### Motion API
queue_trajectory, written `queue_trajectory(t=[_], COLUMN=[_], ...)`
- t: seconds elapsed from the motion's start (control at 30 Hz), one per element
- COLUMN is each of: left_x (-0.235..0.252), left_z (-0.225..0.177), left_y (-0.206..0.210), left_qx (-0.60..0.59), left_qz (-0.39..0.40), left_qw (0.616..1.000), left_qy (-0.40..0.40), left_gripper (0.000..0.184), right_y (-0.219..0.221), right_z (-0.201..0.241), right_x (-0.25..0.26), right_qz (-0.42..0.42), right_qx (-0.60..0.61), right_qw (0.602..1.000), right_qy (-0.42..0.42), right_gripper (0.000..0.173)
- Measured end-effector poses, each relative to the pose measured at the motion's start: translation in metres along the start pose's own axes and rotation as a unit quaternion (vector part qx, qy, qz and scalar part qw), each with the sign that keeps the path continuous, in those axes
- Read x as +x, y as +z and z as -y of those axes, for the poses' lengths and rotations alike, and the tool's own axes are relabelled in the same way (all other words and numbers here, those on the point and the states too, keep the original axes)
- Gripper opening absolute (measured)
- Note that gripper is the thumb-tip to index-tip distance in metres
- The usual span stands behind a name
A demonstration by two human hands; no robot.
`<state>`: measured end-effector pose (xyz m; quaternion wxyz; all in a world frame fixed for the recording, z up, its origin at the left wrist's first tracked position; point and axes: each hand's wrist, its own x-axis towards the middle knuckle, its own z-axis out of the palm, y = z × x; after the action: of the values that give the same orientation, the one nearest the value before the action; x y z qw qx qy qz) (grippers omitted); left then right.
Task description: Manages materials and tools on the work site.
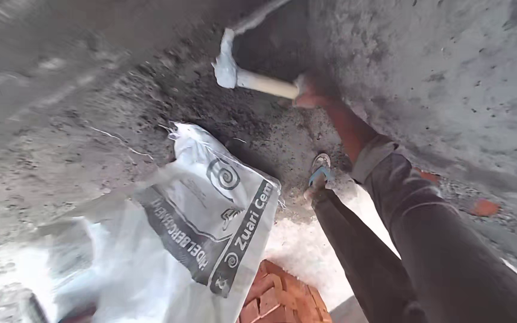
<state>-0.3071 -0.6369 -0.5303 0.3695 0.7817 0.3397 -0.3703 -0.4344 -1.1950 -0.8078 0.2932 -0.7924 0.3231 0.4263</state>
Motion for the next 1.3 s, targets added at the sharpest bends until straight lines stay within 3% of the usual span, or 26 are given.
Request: queue_trajectory(t=[0.03, 0.1, 0.23, 0.37, 0.5, 0.6, 0.67, 0.7, 0.77, 0.83, 0.93, 1.03, 1.13, 1.2, 1.3], left_x=[0.006, 0.011, 0.013, 0.007, 0.011, 0.016, 0.018, 0.017, 0.022, 0.019, 0.025, 0.022, 0.023, 0.023, 0.025], left_z=[0.0, 0.0, -0.002, 0.002, -0.001, -0.002, -0.001, -0.001, -0.003, -0.003, -0.006, -0.01, -0.014, -0.015, -0.014], left_y=[-0.002, -0.007, 0.0, 0.002, -0.001, -0.011, -0.01, -0.013, -0.012, -0.016, -0.016, -0.013, -0.007, -0.007, -0.006], left_qx=[0.014, 0.014, -0.016, -0.036, -0.021, -0.002, -0.015, -0.01, -0.011, -0.003, -0.007, -0.004, 0.003, 0.012, 0.026], left_qz=[0.0, 0.001, 0.01, 0.029, 0.028, 0.038, 0.046, 0.043, 0.037, 0.037, 0.035, 0.042, 0.049, 0.04, 0.039], left_qw=[1.0, 1.0, 1.0, 0.999, 0.999, 0.999, 0.999, 0.999, 0.999, 0.999, 0.999, 0.999, 0.999, 0.999, 0.999], left_qy=[0.002, 0.006, -0.01, -0.004, 0.005, 0.009, 0.012, 0.008, 0.01, 0.003, 0.005, 0.01, 0.022, 0.02, 0.02], left_gripper=[0.014, 0.015, 0.015, 0.015, 0.018, 0.02, 0.018, 0.017, 0.016, 0.016, 0.017, 0.017, 0.017, 0.017, 0.017], right_y=[0.005, 0.031, 0.053, 0.019, 0.027, 0.037, 0.064, 0.073, 0.061, 0.124, 0.142, 0.16, 0.16, 0.148, 0.134], right_z=[0.005, 0.014, 0.037, 0.037, 0.006, 0.012, 0.027, 0.05, 0.115, 0.121, 0.172, 0.205, 0.208, 0.199, 0.154], right_x=[-0.007, -0.029, -0.06, 0.002, 0.045, -0.007, -0.026, -0.038, -0.049, -0.05, -0.075, -0.125, -0.169, -0.184, -0.142], right_qz=[0.016, 0.004, -0.064, -0.106, -0.088, -0.018, -0.037, -0.031, 0.073, -0.033, -0.016, -0.015, -0.032, -0.055, -0.149], right_qx=[0.057, 0.103, 0.025, 0.029, -0.013, 0.102, 0.173, 0.201, 0.261, 0.337, 0.373, 0.372, 0.42, 0.398, 0.326], right_qw=[0.998, 0.995, 0.997, 0.994, 0.995, 0.994, 0.982, 0.975, 0.942, 0.936, 0.924, 0.926, 0.904, 0.908, 0.911], right_qy=[0.007, 0.014, 0.044, -0.008, -0.035, 0.035, 0.059, 0.092, 0.2, 0.101, 0.079, 0.06, 0.074, 0.121, 0.203], right_gripper=[0.064, 0.059, 0.042, 0.052, 0.052, 0.057, 0.056, 0.054, 0.054, 0.047, 0.039, 0.044, 0.033, 0.038, 0.047])
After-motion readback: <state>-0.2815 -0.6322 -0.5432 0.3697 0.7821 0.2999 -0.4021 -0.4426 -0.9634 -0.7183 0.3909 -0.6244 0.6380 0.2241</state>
